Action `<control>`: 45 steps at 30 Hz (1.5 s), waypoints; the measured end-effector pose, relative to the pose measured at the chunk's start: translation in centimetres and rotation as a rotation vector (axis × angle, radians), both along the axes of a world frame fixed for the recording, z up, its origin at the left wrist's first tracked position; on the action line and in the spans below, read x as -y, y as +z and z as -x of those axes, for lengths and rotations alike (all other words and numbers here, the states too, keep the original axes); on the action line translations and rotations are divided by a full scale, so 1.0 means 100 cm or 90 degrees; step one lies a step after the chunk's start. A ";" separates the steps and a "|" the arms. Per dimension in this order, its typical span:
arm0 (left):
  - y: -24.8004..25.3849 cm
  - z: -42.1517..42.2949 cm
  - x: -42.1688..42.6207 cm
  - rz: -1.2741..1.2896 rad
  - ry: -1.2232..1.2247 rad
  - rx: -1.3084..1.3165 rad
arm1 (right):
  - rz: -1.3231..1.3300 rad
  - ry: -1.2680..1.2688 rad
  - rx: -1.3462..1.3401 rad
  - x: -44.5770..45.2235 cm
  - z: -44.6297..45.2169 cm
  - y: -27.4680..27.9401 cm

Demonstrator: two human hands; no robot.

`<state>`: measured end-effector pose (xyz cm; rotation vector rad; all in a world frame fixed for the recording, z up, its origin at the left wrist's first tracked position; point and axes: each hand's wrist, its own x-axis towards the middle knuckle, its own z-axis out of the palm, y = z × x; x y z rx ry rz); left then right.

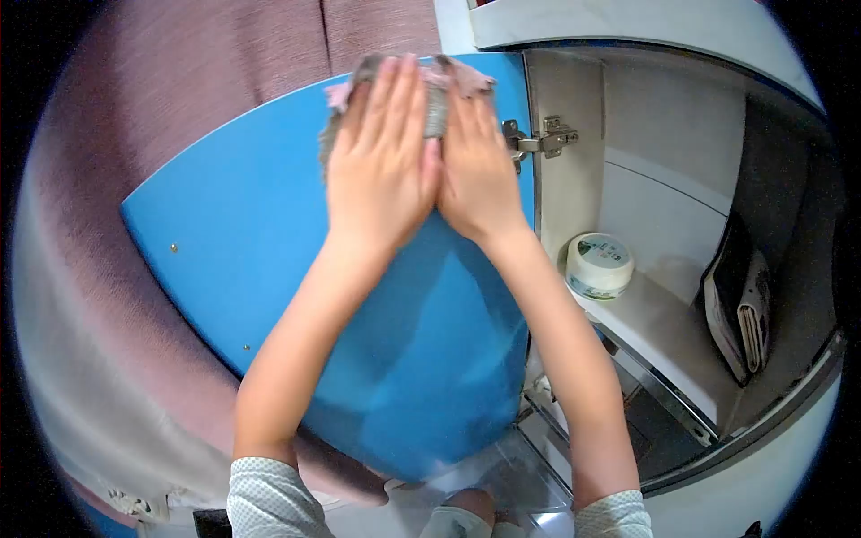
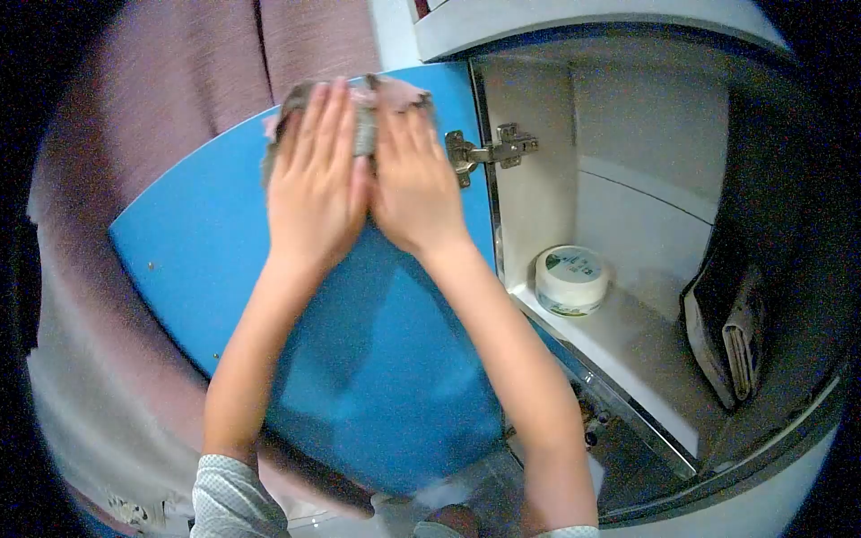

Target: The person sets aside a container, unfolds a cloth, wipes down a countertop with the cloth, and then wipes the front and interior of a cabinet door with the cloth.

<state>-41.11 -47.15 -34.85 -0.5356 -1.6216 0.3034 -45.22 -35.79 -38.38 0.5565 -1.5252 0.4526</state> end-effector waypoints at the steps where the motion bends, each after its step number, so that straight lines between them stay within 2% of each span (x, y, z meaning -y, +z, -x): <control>1: 0.001 0.004 -0.010 0.019 -0.016 0.006 | 0.014 -0.021 -0.005 -0.009 0.004 -0.002; 5: 0.012 0.015 -0.029 0.065 -0.046 0.004 | 0.038 -0.048 -0.033 -0.030 0.011 0.003; 9: 0.015 0.016 -0.031 0.076 -0.074 -0.007 | 0.060 0.006 -0.009 -0.031 0.013 0.004; 14: -0.017 0.008 -0.020 0.060 -0.046 0.075 | 0.043 -0.042 0.094 -0.020 0.002 -0.026; 17: -0.038 -0.003 -0.004 0.056 -0.038 0.128 | 0.010 -0.029 0.110 -0.009 -0.005 -0.054; 19: -0.040 -0.012 0.008 0.058 -0.026 0.143 | -0.022 -0.025 0.083 -0.003 -0.009 -0.049; 20: -0.034 -0.011 0.013 0.026 -0.050 0.135 | -0.034 -0.015 0.057 -0.001 -0.007 -0.038; 23: 0.006 -0.006 0.032 0.004 0.021 -0.059 | -0.003 0.035 -0.063 0.024 -0.005 0.003; 26: 0.016 -0.020 0.049 0.005 0.039 -0.099 | 0.019 -0.007 -0.136 0.053 -0.006 0.021; 31: -0.036 -0.042 0.076 -0.094 0.050 0.041 | -0.088 0.044 -0.048 0.073 -0.036 -0.021; 35: -0.100 -0.058 0.093 -0.120 0.074 0.136 | -0.172 0.053 0.069 0.083 -0.051 -0.085; 37: -0.112 -0.065 0.102 -0.080 0.097 0.145 | -0.194 0.048 0.092 0.086 -0.052 -0.096; 40: -0.094 -0.069 0.114 -0.062 0.082 0.153 | -0.215 0.014 0.061 0.092 -0.051 -0.084; 42: -0.060 -0.068 0.126 -0.081 0.089 0.074 | -0.178 0.083 -0.034 0.106 -0.052 -0.041; 45: -0.010 -0.065 0.150 -0.088 0.076 -0.085 | -0.134 0.087 -0.152 0.139 -0.055 0.014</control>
